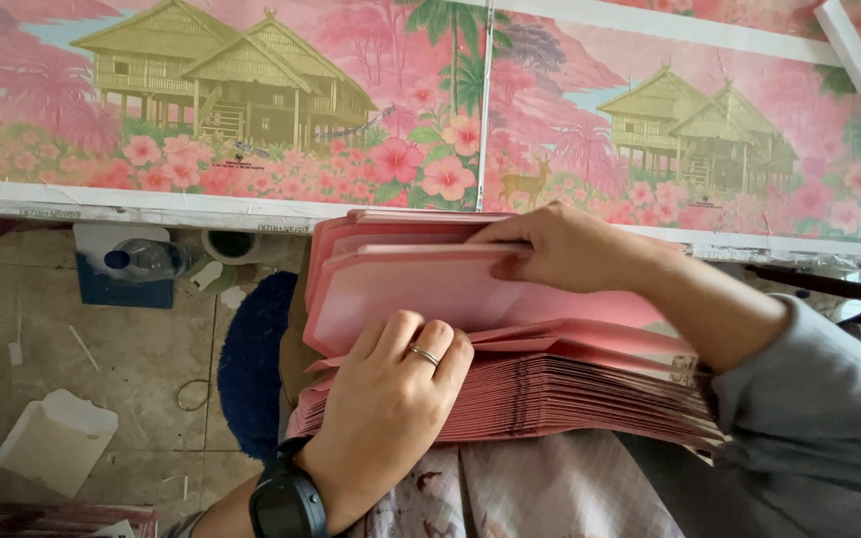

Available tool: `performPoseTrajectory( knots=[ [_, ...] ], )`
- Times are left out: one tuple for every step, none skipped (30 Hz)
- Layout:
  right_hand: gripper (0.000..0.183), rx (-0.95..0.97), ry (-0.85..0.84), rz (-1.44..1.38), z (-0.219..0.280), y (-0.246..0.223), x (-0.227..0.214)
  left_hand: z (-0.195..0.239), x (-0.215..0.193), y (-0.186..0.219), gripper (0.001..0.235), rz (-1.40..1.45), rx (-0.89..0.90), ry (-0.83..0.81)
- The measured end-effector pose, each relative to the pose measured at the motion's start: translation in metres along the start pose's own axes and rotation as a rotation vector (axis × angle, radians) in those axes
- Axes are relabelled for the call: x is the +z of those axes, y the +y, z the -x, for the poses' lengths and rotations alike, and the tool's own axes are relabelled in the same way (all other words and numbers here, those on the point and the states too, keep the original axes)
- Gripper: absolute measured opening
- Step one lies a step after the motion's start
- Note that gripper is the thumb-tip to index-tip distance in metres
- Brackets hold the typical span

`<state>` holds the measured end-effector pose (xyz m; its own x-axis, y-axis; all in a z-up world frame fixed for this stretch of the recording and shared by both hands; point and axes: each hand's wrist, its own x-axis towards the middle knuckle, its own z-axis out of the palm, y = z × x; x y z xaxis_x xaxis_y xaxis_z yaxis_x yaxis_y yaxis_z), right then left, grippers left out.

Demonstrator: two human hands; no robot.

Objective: A person is seen flipping through and organizing a large stack of pink envelopes on a decorated work table.

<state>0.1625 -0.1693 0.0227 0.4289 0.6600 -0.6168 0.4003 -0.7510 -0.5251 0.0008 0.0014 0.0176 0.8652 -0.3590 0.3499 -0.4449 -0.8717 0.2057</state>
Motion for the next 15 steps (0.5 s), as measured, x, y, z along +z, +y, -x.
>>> performPoseTrajectory(
  knots=[
    [0.041,0.035,0.081,-0.039,-0.002,0.001,0.004,0.001,0.001,0.0,0.012,-0.002,-0.008,0.014],
    [0.039,0.069,0.16,-0.076,-0.005,0.002,0.007,0.003,0.003,0.001,0.013,-0.005,-0.019,0.028],
    [0.039,0.068,0.16,-0.073,-0.002,0.001,0.003,0.002,0.003,0.001,0.013,-0.007,-0.021,0.031],
    [0.04,0.022,0.092,-0.109,0.002,0.0,0.001,0.002,0.003,0.0,0.013,-0.006,-0.018,0.037],
    [0.043,-0.024,0.023,-0.146,0.005,-0.001,-0.003,0.001,0.002,0.0,0.013,-0.006,-0.015,0.043],
    [0.043,-0.026,0.025,-0.144,0.005,0.0,-0.003,0.001,0.002,0.0,0.013,-0.009,-0.014,0.045],
    [0.044,-0.068,0.012,-0.152,0.005,0.002,-0.004,0.0,0.002,-0.001,0.014,-0.017,-0.002,0.033],
    [0.045,-0.106,-0.002,-0.167,0.006,0.005,-0.003,0.0,0.002,-0.001,0.014,-0.022,0.013,0.016],
    [0.045,-0.105,0.0,-0.171,0.003,0.005,-0.001,-0.001,0.002,-0.001,0.014,-0.021,0.017,0.013],
    [0.048,-0.072,0.057,-0.151,0.0,0.006,0.002,-0.002,0.002,-0.002,0.014,-0.027,0.02,0.011],
    [0.052,-0.039,0.113,-0.13,-0.002,0.008,0.004,-0.004,0.003,-0.002,0.013,-0.032,0.024,0.01],
    [0.052,-0.033,0.115,-0.137,-0.002,0.007,0.009,-0.004,0.004,-0.002,0.013,-0.027,0.03,0.006],
    [0.049,-0.03,0.19,-0.131,-0.001,0.006,0.015,-0.003,0.006,-0.002,0.017,-0.044,-0.006,0.027],
    [0.058,-0.028,0.266,-0.121,-0.001,0.005,0.018,-0.004,0.008,-0.003,0.028,-0.063,-0.043,0.053],
    [0.058,-0.025,0.271,-0.124,0.005,0.004,0.016,-0.007,0.009,-0.003,0.028,-0.062,-0.037,0.053]
  ],
)
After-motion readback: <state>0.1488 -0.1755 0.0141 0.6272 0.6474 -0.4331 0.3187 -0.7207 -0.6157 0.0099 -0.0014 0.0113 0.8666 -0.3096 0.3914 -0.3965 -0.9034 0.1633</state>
